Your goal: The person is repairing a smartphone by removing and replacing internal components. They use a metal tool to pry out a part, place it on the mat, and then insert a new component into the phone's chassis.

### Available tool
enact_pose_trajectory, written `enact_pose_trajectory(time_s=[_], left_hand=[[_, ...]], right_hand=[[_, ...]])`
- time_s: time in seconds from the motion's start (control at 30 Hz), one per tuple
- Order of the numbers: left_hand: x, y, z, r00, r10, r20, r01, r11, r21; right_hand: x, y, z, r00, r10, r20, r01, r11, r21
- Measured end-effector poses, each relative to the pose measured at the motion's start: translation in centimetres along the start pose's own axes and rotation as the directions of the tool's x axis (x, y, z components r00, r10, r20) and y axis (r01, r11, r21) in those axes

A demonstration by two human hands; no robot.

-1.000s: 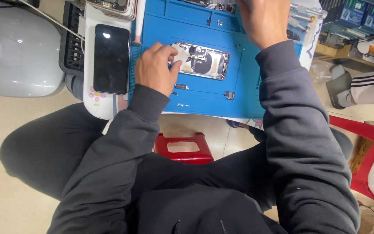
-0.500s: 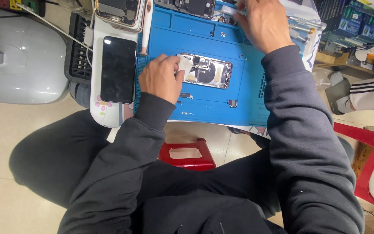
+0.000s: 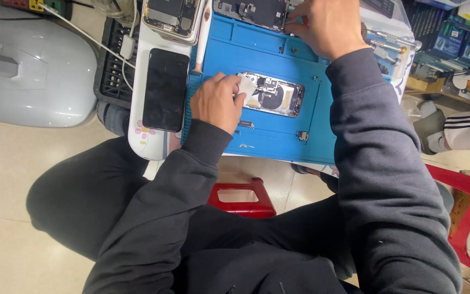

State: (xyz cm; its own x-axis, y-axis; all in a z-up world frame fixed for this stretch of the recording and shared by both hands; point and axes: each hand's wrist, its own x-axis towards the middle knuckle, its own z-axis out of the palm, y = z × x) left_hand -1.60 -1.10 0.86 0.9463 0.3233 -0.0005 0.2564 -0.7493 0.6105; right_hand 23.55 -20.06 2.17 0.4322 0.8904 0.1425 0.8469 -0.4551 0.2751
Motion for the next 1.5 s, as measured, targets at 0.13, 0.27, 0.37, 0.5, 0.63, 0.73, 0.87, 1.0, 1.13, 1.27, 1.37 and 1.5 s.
enact_pose_trajectory(time_s=[0.13, 0.27, 0.37, 0.5, 0.63, 0.73, 0.87, 1.0, 1.13, 1.27, 1.37, 1.5], left_hand=[[-0.1, -0.2, 0.2, 1.000, 0.015, -0.007, -0.015, 1.000, -0.011], [-0.2, -0.2, 0.4, 1.000, 0.015, -0.013, -0.015, 1.000, -0.008], [-0.2, -0.3, 0.4, 1.000, 0.015, -0.016, -0.015, 1.000, -0.004], [-0.2, -0.2, 0.4, 1.000, 0.007, -0.009, -0.007, 1.000, -0.011], [-0.3, -0.3, 0.7, 1.000, 0.016, -0.010, -0.016, 0.999, -0.031], [-0.1, -0.4, 0.6, 0.999, 0.029, -0.012, -0.030, 0.999, -0.040], [0.0, -0.4, 0.5, 0.999, 0.032, -0.004, -0.032, 0.998, -0.062], [0.0, -0.5, 0.5, 0.999, 0.037, -0.004, -0.037, 0.997, -0.071], [0.2, -0.7, 0.2, 0.999, 0.053, -0.002, -0.053, 0.994, -0.096], [0.2, -0.7, 0.1, 0.999, 0.050, -0.001, -0.049, 0.993, -0.111], [-0.1, -0.1, -0.8, 0.995, 0.081, -0.054, -0.084, 0.995, -0.050], [-0.3, 0.9, -1.3, 0.963, 0.238, -0.130, -0.236, 0.971, 0.025]], right_hand=[[0.2, 0.2, 1.2, 0.998, 0.044, 0.053, -0.045, 0.999, 0.024], [0.5, 0.4, 1.1, 0.995, 0.029, 0.092, -0.039, 0.993, 0.109], [0.8, 0.5, 0.7, 0.991, 0.021, 0.133, -0.042, 0.988, 0.152], [0.9, 0.4, 0.2, 0.984, 0.015, 0.177, -0.046, 0.984, 0.174], [0.8, 0.1, -0.1, 0.977, 0.038, 0.210, -0.083, 0.975, 0.208], [0.9, 0.5, -0.1, 0.978, 0.036, 0.206, -0.078, 0.976, 0.203], [0.5, 1.1, -0.7, 0.978, 0.001, 0.207, -0.083, 0.918, 0.388], [-0.6, 1.7, -1.0, 0.952, 0.183, 0.245, -0.287, 0.811, 0.510], [-3.0, 1.7, -2.1, 0.952, 0.253, 0.171, -0.293, 0.599, 0.745], [-5.7, -1.4, -7.1, 0.949, 0.274, 0.156, -0.258, 0.388, 0.885], [-7.8, -4.6, -10.4, 0.941, 0.219, 0.259, -0.320, 0.323, 0.891], [-10.9, -6.4, -11.1, 0.839, 0.224, 0.496, -0.544, 0.311, 0.780]])
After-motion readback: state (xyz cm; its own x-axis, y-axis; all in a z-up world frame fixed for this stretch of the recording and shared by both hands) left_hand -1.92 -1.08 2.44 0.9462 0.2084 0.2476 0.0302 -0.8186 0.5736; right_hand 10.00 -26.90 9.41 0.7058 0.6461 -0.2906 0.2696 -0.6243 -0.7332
